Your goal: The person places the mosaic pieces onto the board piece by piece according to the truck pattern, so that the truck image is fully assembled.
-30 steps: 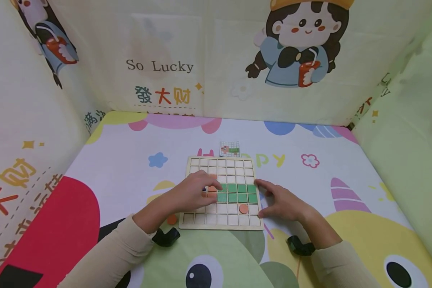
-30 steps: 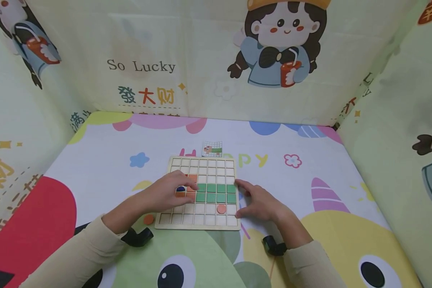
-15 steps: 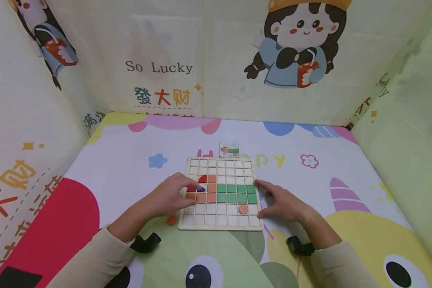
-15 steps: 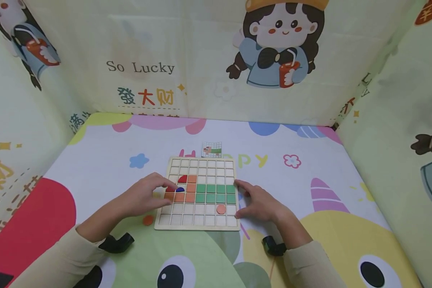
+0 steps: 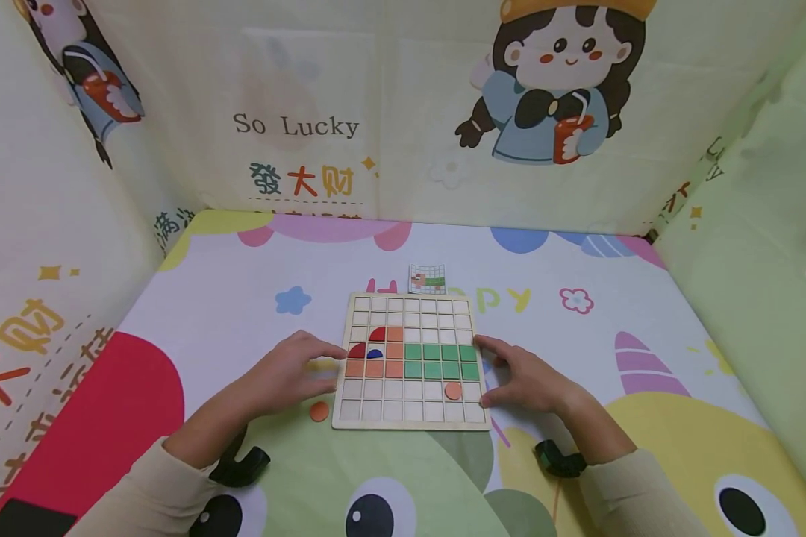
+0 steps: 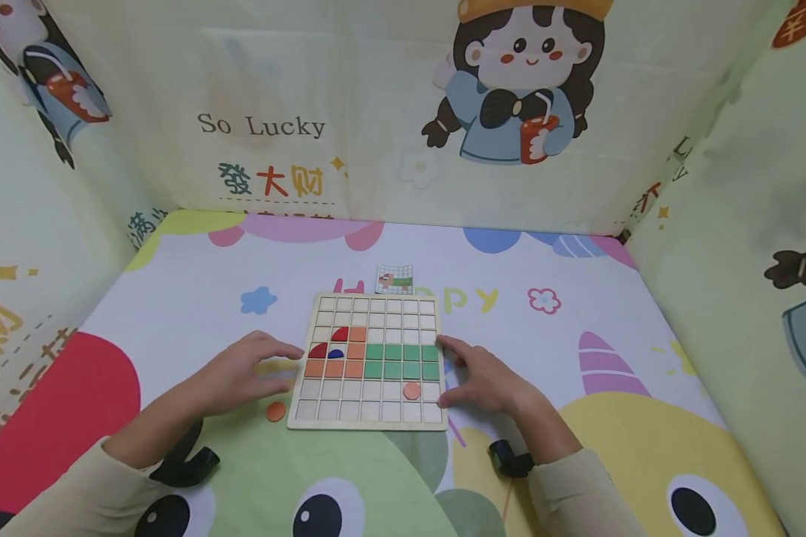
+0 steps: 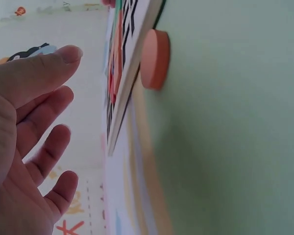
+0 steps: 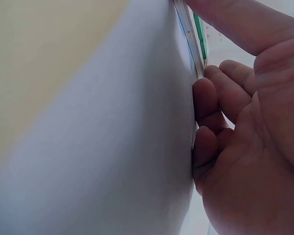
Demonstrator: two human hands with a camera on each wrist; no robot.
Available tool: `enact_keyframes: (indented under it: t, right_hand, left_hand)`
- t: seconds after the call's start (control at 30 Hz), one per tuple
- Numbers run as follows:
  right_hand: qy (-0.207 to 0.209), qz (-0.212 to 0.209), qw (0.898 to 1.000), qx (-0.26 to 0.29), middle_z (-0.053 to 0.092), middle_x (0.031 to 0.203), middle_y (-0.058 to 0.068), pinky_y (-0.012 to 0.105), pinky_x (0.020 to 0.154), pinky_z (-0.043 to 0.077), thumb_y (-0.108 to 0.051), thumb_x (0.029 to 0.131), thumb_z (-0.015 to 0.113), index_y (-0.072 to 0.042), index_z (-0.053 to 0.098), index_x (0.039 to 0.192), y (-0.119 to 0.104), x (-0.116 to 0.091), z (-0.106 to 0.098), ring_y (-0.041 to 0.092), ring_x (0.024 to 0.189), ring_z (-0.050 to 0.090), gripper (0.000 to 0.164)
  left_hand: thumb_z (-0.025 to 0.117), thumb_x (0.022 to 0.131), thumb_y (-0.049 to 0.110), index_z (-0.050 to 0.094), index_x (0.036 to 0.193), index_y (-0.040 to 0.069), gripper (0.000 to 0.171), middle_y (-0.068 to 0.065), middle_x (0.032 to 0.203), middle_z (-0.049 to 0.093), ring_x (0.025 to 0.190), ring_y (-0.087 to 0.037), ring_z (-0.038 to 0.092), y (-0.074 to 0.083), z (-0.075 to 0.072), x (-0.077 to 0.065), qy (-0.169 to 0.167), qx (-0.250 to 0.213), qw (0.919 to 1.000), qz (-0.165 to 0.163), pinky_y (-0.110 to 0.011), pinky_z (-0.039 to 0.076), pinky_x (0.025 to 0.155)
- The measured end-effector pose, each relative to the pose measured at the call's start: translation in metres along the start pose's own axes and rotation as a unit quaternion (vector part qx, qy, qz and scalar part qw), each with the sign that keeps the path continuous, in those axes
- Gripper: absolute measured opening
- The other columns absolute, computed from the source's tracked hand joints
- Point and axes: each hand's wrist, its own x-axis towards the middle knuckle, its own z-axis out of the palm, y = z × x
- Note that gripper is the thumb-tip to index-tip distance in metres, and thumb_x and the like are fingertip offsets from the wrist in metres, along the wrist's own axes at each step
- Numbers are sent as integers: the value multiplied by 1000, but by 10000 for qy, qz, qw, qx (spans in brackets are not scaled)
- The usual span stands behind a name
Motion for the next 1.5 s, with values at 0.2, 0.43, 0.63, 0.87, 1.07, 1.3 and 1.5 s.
enact_keyframes:
  t: [0.2,0.43,0.63,0.87,1.07,1.3,1.5]
  right_hand:
    - [4,96,9999,52,51,139,16,54,101,38,-33,76,88,-12,38,154,-1,1,1,33,118,51,96]
    - [-9,129,9999,24,50,140,16,54,101,38,-34,76,87,-12,37,155,0,0,1,32,118,50,96]
    - [-11,84,10000,35,50,139,18,55,100,38,-35,76,87,-12,37,154,-1,-1,0,33,117,50,95]
    - [-27,53,10000,-5,51,137,18,55,100,38,-35,77,87,-12,37,155,-1,0,0,33,117,51,95]
    - [-19,94,10000,-10,52,134,16,53,100,39,-35,76,87,-13,37,155,0,-1,1,32,115,50,96]
    - [-13,69,10000,-15,51,137,18,56,101,38,-36,77,86,-12,37,155,0,0,0,34,118,50,95]
    - [-27,133,9999,6,51,135,17,55,101,38,-36,77,86,-14,37,155,-1,-1,1,33,117,50,95]
  left_hand:
    - [82,82,14,68,126,5,47,-8,124,66,121,-34,55,-6,-4,-8,-121,187,9995,225,-52,49,96]
    - [86,79,27,64,132,2,62,-14,135,60,131,-40,48,-11,-5,-12,-397,318,9983,289,-56,43,102]
    - [85,77,41,60,137,3,76,-13,139,58,134,-39,46,-14,-2,-15,-572,411,9973,191,-56,42,103]
    - [84,80,36,58,140,4,73,-11,142,56,136,-38,44,-15,2,-17,-725,477,9962,86,-58,40,104]
    - [84,80,35,59,138,6,70,-10,141,57,135,-38,44,-15,4,-17,-764,589,9953,16,-59,40,104]
    - [84,80,33,62,136,6,65,-12,136,60,132,-39,47,-16,3,-16,-687,652,9955,-81,-60,40,102]
    - [84,81,28,66,130,6,57,-9,129,64,125,-37,51,-18,3,-16,-557,625,9965,39,-57,42,101]
